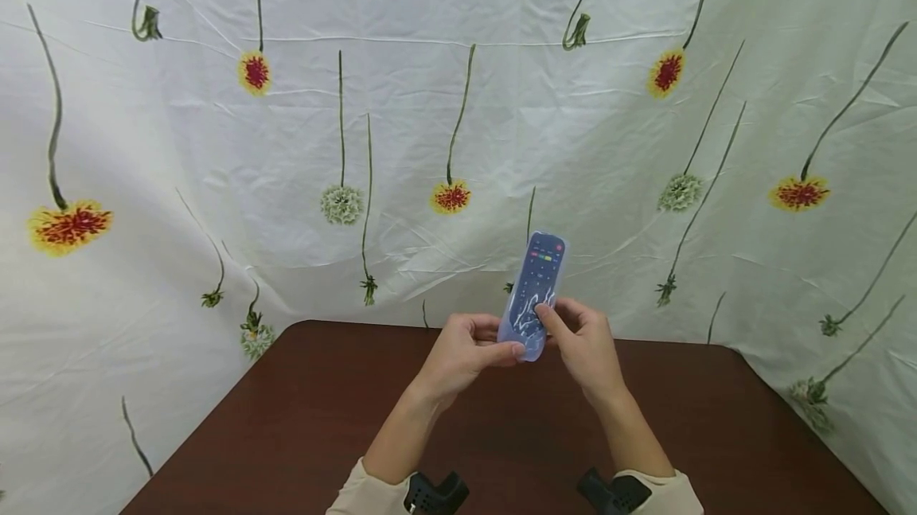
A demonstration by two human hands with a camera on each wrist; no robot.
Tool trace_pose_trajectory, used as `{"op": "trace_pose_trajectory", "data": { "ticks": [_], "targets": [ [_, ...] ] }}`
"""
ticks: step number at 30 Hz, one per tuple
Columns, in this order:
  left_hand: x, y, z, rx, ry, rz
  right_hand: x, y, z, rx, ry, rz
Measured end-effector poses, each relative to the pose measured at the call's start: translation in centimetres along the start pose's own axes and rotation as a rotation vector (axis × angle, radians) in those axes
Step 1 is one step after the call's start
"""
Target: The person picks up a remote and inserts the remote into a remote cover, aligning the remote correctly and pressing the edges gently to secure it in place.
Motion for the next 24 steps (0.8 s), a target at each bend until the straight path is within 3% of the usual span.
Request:
{"op": "trace_pose_trajectory", "data": {
  "ticks": [7, 16, 20, 24],
  "targets": [
    [-0.25, 0.18, -0.15, 0.000, -0.007, 0.005, 0.22, 0.02, -0.03, -0.001, 0.024, -0.023],
    [-0.48, 0.69, -0.29, -0.044, -0.009, 0.006, 0.30, 0.46, -0.11, -0.077, 0.119, -0.029],
    [-0.72, 0.76, -0.31, -0.043, -0.009, 0.002, 0.54, 0.54, -0.22, -0.094, 0.271, -0.084],
    [-0.94, 0.82, -0.30, -0.039, -0.015, -0.010, 0.87, 0.61, -0.36, -0.159, 0.524, -0.223]
  ]
}}
Point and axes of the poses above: each hand's wrist, its own z-axis towards the middle knuckle, its own y-axis out of the back of the hand, x = y × z, the point moved 3 cm from there along z, towards the middle knuckle
